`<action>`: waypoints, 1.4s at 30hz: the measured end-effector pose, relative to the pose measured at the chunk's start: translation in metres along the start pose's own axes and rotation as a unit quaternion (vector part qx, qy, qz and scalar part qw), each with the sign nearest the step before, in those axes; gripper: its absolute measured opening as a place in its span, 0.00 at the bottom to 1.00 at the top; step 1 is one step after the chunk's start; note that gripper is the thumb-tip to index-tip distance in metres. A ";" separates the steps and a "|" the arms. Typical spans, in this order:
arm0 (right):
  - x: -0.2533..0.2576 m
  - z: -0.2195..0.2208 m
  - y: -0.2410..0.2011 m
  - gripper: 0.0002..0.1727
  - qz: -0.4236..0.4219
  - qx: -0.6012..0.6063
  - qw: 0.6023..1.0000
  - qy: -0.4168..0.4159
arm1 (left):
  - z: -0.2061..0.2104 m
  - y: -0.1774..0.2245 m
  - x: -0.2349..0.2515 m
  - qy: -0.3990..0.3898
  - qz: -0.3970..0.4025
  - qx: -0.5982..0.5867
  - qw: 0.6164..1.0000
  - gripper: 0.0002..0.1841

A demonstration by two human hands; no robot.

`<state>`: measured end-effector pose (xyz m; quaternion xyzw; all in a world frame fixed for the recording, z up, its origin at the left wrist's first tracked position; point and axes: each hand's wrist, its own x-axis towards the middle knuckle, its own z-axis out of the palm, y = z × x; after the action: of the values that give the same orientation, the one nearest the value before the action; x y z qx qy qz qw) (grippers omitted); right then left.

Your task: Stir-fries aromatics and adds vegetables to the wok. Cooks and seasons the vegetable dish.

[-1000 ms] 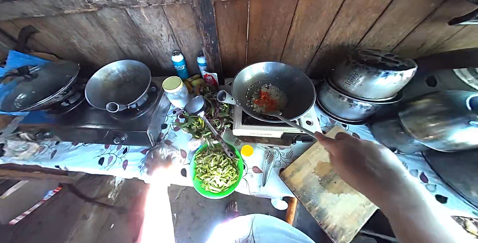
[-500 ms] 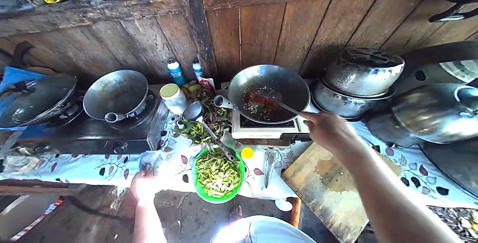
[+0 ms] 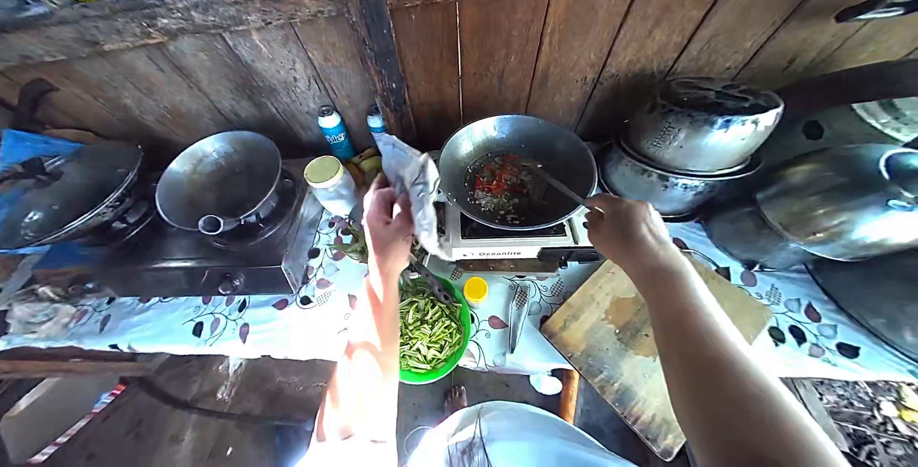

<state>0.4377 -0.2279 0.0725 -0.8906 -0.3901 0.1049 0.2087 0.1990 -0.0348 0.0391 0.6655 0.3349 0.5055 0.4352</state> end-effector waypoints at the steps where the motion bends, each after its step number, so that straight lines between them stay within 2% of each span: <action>1: 0.002 0.003 0.001 0.16 -0.003 0.005 1.000 -0.002 | 0.015 -0.007 0.007 -0.010 0.020 -0.009 1.000 0.13; 4: -0.020 -0.013 0.004 0.16 -0.034 -0.005 0.999 -0.015 | 0.032 -0.017 0.016 -0.051 0.086 0.081 0.992 0.13; 8: -0.059 -0.037 0.016 0.14 -0.152 -0.023 0.988 0.031 | 0.027 -0.027 0.023 -0.050 0.154 0.139 0.977 0.12; 9: -0.061 -0.038 0.015 0.14 -0.146 -0.032 0.989 0.019 | 0.027 -0.028 0.025 -0.043 0.155 0.135 0.978 0.12; 12: -0.044 -0.026 0.007 0.16 -0.061 -0.046 0.997 -0.034 | 0.028 -0.027 0.028 0.006 0.147 0.086 0.985 0.12; 15: -0.017 -0.007 0.014 0.17 -0.011 -0.013 1.000 -0.003 | 0.022 -0.024 0.035 0.070 0.106 0.030 0.991 0.12; 17: -0.004 0.005 0.018 0.17 0.009 0.002 1.000 0.010 | 0.021 -0.027 0.042 0.064 0.071 -0.001 0.995 0.06; 18: -0.002 0.010 0.019 0.17 0.012 0.005 1.000 0.005 | 0.023 -0.031 0.043 0.049 0.057 -0.007 0.997 0.06; 22: -0.022 -0.006 0.011 0.18 -0.021 0.002 0.999 -0.033 | 0.039 -0.046 0.040 0.044 0.067 0.065 0.995 0.14; 26: -0.015 -0.013 0.016 0.17 -0.030 -0.009 0.999 0.022 | 0.046 -0.048 0.039 0.044 0.102 0.122 0.986 0.38; 28: 0.005 -0.005 0.013 0.18 0.002 0.001 1.000 0.019 | 0.048 -0.043 0.041 0.044 0.102 0.158 0.981 0.44; 30: 0.016 0.006 0.010 0.19 0.017 0.004 1.000 -0.013 | 0.047 -0.034 0.042 0.035 0.078 0.194 0.977 0.43; 32: 0.008 0.010 0.010 0.18 -0.015 0.007 1.000 -0.024 | 0.046 -0.026 0.042 0.013 0.055 0.211 0.976 0.42; 37: -0.050 -0.031 0.002 0.16 -0.084 0.004 0.994 -0.064 | 0.044 -0.024 0.042 0.002 0.055 0.207 0.977 0.41; 39: -0.049 -0.032 0.000 0.16 -0.069 -0.022 0.994 -0.078 | 0.044 -0.022 0.041 0.001 0.052 0.208 0.977 0.40; 42: -0.020 -0.015 -0.001 0.18 -0.026 -0.036 0.997 -0.064 | 0.044 -0.020 0.040 0.001 0.052 0.215 0.975 0.41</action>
<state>0.4287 -0.2468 0.0866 -0.8787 -0.4289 0.1425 0.1535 0.2523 -0.0019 0.0315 0.7597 0.4007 0.4442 0.2551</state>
